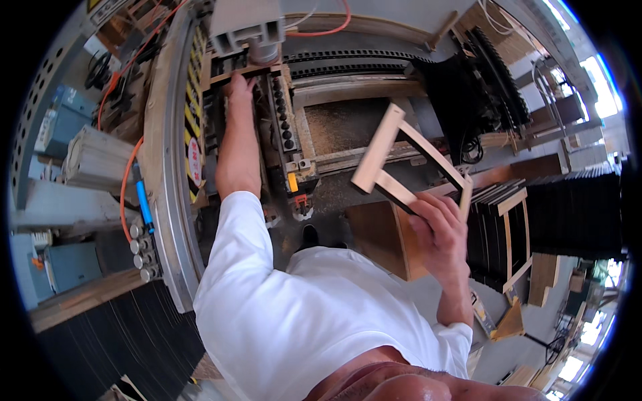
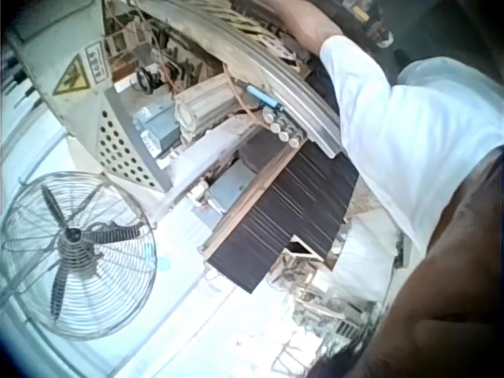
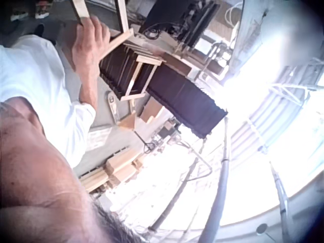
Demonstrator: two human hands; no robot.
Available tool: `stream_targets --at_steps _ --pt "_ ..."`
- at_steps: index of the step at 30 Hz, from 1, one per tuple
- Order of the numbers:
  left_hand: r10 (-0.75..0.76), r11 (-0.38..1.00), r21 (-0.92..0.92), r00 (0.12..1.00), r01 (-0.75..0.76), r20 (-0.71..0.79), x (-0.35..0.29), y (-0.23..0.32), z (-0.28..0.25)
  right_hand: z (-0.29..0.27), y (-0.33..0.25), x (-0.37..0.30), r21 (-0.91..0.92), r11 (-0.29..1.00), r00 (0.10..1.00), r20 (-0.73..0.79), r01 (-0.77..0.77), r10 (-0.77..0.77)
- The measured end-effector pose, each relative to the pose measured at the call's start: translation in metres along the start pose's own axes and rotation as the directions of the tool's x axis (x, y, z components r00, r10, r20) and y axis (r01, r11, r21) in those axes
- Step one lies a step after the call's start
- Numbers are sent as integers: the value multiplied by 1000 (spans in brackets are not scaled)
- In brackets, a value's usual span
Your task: The person repeatedly picks up small wooden frames from a stack, places them into a machine, and removes them after processing. The person stacks the processed frames on a nearby table. The task is performed continuously throughout the clip.
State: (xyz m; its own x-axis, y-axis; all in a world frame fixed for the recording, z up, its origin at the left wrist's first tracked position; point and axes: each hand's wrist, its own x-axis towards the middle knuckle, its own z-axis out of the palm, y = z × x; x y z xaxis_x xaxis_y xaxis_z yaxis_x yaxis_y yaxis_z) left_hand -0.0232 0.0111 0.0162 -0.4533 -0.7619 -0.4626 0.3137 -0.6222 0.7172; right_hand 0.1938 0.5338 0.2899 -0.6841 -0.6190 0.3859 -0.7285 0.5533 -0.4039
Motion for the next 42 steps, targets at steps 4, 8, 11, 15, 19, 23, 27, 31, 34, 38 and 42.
stream_targets --at_steps 4,8,11,15,19,23,27,31,34,38,42 --pt "-5 995 -99 1000 2 -24 -49 -15 -42 63 16 54 116 972 975 71 203 -212" --pt "-104 990 -73 976 120 193 -127 -40 -101 138 38 115 163 913 915 99 373 -392" --pt "-124 977 -137 957 164 260 -185 -43 -122 202 46 160 182 863 858 128 472 -497" --pt "-23 994 -80 875 70 484 -206 -39 -142 279 32 193 249 815 809 156 523 -567" --pt "-17 974 -197 909 109 417 -204 -43 -146 303 25 200 204 818 784 236 538 -575" --pt "95 987 -149 974 -64 207 -206 -56 -158 317 22 214 263 806 788 196 530 -583" --pt "116 993 -61 971 -105 208 -273 -61 -171 336 34 248 200 828 796 232 524 -560" --pt "144 990 -4 983 -144 111 -359 -63 -200 374 25 275 124 810 775 239 573 -585" --pt "168 985 8 982 -170 89 -411 -69 -226 383 13 286 26 766 744 222 642 -631" --pt "161 986 -47 987 -160 26 -461 -69 -240 389 -6 299 -64 740 730 242 669 -639" --pt "155 987 -28 988 -156 -23 -477 -72 -256 385 -12 317 -209 682 709 301 701 -638"
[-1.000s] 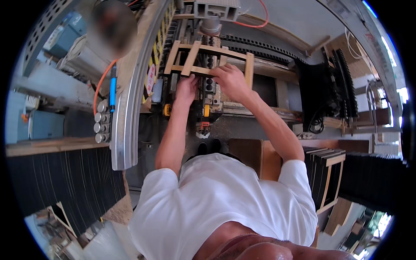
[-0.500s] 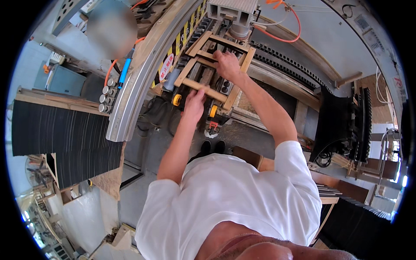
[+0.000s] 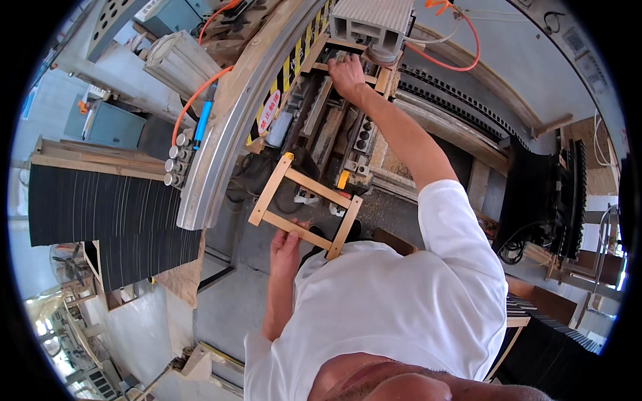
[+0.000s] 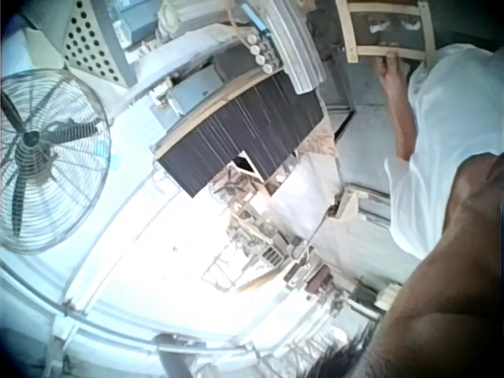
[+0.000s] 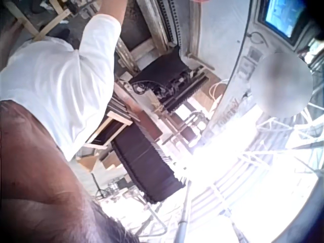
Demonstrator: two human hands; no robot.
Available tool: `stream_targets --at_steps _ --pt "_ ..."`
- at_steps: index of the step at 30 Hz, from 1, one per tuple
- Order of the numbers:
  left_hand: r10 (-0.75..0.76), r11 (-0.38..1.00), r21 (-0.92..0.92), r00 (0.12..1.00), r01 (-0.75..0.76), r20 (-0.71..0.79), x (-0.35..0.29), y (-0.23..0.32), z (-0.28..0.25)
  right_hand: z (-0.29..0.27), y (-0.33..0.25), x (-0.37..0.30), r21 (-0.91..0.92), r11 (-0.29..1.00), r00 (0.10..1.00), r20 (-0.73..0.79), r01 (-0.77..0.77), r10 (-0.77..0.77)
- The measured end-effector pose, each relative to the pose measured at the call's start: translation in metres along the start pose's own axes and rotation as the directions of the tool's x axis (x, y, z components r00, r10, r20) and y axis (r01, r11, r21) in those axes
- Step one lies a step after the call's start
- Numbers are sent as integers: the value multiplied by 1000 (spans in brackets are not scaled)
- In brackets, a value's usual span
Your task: The person repeatedly picks up small wooden frames from a stack, places them into a machine, and removes them after processing. The person stacks the processed frames on a nearby table. The task is performed continuously throughout the clip.
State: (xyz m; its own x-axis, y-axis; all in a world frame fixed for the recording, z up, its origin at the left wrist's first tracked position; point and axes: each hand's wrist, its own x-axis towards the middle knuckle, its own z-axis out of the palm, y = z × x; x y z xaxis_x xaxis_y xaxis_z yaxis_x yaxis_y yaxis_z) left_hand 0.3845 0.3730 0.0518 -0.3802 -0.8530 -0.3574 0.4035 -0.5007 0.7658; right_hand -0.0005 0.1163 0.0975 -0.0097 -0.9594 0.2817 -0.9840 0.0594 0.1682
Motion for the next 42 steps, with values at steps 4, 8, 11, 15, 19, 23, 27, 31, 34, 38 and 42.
stream_targets --at_steps 4,8,11,15,19,23,27,31,34,38,42 --pt "-12 1000 9 999 12 -37 1 9 -20 27 22 38 -40 998 998 46 -47 48" --pt "14 1000 2 996 -14 -89 5 14 -52 36 33 60 -15 991 991 15 -133 134" --pt "-14 999 -47 993 8 -119 10 15 -80 22 35 71 -79 990 992 16 -121 122" --pt "-51 996 -73 994 44 -96 22 25 -106 42 50 82 0 987 983 91 -161 160" --pt "-88 995 -49 992 83 -89 33 33 -137 37 52 98 -103 988 958 251 -114 137" --pt "-130 992 -17 984 129 -120 40 41 -160 48 57 99 -172 972 965 178 -162 192" --pt "-128 990 35 973 137 -191 38 38 -180 61 61 98 -190 969 966 176 -157 191" --pt "-114 982 120 961 148 -253 33 26 -192 58 56 99 -247 962 963 208 -119 173" --pt "-106 971 170 944 166 -314 29 13 -194 57 58 96 -239 967 977 167 -94 136" --pt "-95 959 205 903 196 -419 19 -7 -188 54 54 98 -177 981 986 129 -82 106" --pt "-108 956 196 886 216 -450 7 -18 -168 55 57 96 -107 990 984 148 -88 103"
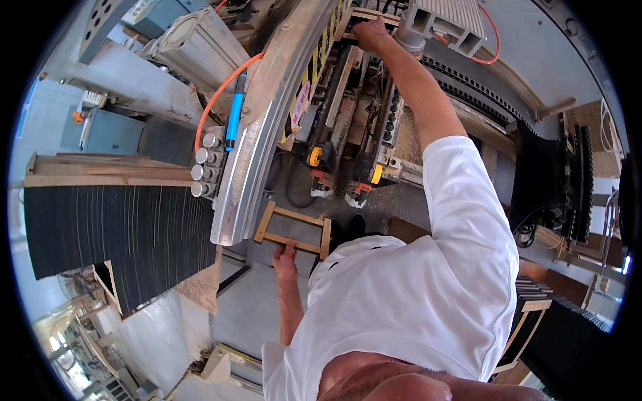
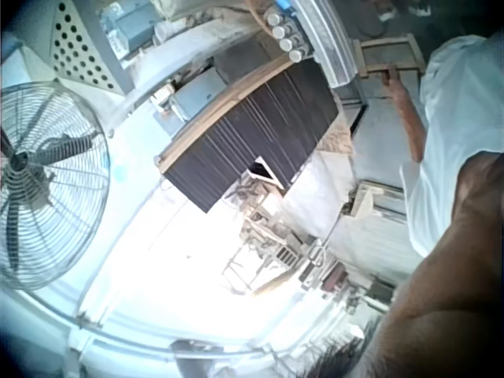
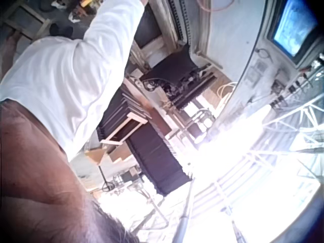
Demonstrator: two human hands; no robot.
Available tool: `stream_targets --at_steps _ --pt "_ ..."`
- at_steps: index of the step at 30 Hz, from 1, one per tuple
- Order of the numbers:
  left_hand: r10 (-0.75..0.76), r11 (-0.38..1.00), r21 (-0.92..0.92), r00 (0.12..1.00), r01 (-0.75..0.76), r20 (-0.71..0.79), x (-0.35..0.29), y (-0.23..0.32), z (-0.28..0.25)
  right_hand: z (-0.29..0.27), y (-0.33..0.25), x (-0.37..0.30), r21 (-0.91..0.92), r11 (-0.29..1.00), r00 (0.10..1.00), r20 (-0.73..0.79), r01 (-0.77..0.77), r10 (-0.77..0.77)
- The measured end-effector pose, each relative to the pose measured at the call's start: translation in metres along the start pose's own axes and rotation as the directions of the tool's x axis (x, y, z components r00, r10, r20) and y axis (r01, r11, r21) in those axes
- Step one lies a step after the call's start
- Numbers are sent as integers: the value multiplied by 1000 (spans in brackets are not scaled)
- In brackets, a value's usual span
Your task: The person repeatedly picks up small wooden frames from a stack, places them into a machine, and removes them after processing. The person stacks the processed frames on a nearby table. The task is performed continuously throughout the clip.
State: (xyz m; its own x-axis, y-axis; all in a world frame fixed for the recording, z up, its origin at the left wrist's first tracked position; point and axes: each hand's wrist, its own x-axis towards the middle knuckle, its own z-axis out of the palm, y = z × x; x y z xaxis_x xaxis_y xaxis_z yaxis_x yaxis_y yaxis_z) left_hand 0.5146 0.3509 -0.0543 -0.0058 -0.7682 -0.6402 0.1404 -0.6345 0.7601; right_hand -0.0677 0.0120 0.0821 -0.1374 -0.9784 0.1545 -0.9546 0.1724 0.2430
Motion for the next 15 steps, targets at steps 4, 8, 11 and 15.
stream_targets --at_steps 4,8,11,15 --pt "23 1000 -14 997 -24 -71 -16 -13 6 -2 4 3 72 997 999 38 5 -8" --pt "92 996 27 988 -89 -124 -27 -20 4 -8 5 0 75 997 999 53 -1 -3" --pt "128 991 44 978 -123 -167 -30 -25 -5 -19 -3 0 93 996 996 84 7 -14" --pt "220 975 69 960 -211 -172 -39 -9 -4 -12 5 0 187 982 999 49 2 -12"
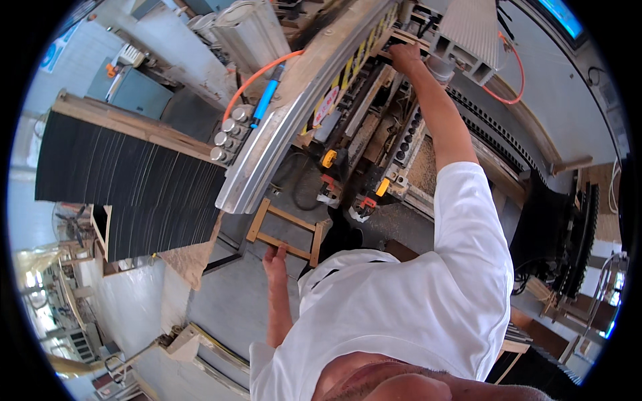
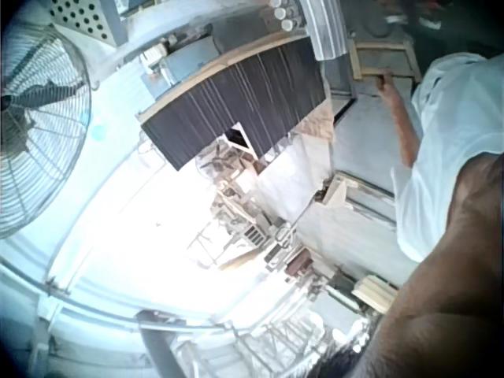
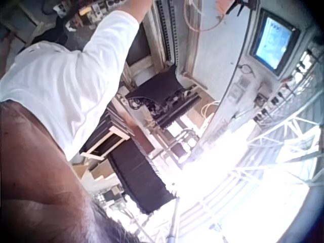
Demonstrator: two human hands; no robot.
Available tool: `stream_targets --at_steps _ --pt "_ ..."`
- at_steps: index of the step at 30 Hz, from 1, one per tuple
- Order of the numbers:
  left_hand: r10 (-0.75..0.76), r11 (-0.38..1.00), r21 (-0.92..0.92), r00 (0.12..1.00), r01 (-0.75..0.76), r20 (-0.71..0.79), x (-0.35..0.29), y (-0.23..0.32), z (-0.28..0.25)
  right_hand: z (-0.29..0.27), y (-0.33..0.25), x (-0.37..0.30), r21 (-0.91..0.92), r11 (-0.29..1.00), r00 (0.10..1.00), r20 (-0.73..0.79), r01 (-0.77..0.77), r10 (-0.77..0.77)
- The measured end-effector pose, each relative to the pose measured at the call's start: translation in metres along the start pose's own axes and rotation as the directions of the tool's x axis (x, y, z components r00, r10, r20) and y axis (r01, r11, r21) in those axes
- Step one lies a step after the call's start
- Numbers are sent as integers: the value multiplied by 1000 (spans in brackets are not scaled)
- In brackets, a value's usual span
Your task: The person repeatedly picks up small wooden frames from a stack, places them into a machine, and removes them after processing. The person stacks the processed frames on a nearby table. The task is performed continuously throughout the clip.
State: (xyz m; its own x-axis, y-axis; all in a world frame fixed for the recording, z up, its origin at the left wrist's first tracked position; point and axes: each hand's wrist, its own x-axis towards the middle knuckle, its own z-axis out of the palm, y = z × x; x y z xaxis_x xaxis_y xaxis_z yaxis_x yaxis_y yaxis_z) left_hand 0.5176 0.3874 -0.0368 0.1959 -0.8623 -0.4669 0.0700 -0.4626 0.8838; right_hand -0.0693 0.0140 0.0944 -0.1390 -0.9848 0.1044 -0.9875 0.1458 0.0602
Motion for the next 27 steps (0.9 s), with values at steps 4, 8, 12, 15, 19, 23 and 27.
stream_targets --at_steps 4,8,12,15,19,23,27 --pt "49 998 45 999 -50 7 -14 35 2 -10 0 -9 -5 999 998 35 -50 50" --pt "216 976 48 975 -214 -46 -40 58 -12 -22 -20 -9 -81 996 990 126 -48 58" --pt "322 940 114 947 -321 10 -67 105 -43 -3 -4 7 -180 981 992 81 -78 94" --pt "388 921 64 921 -385 -38 -90 154 -77 -4 6 1 -173 984 993 93 -51 67" --pt "558 827 44 806 -561 -197 -112 202 -158 -53 -35 -30 -92 992 997 -2 -82 82" --pt "616 710 -111 689 -696 -382 -114 268 -238 -93 -72 -96 370 929 953 -289 22 92" --pt "658 627 -232 665 -744 -354 -56 329 -339 -125 -152 -198 648 725 872 -469 233 139"
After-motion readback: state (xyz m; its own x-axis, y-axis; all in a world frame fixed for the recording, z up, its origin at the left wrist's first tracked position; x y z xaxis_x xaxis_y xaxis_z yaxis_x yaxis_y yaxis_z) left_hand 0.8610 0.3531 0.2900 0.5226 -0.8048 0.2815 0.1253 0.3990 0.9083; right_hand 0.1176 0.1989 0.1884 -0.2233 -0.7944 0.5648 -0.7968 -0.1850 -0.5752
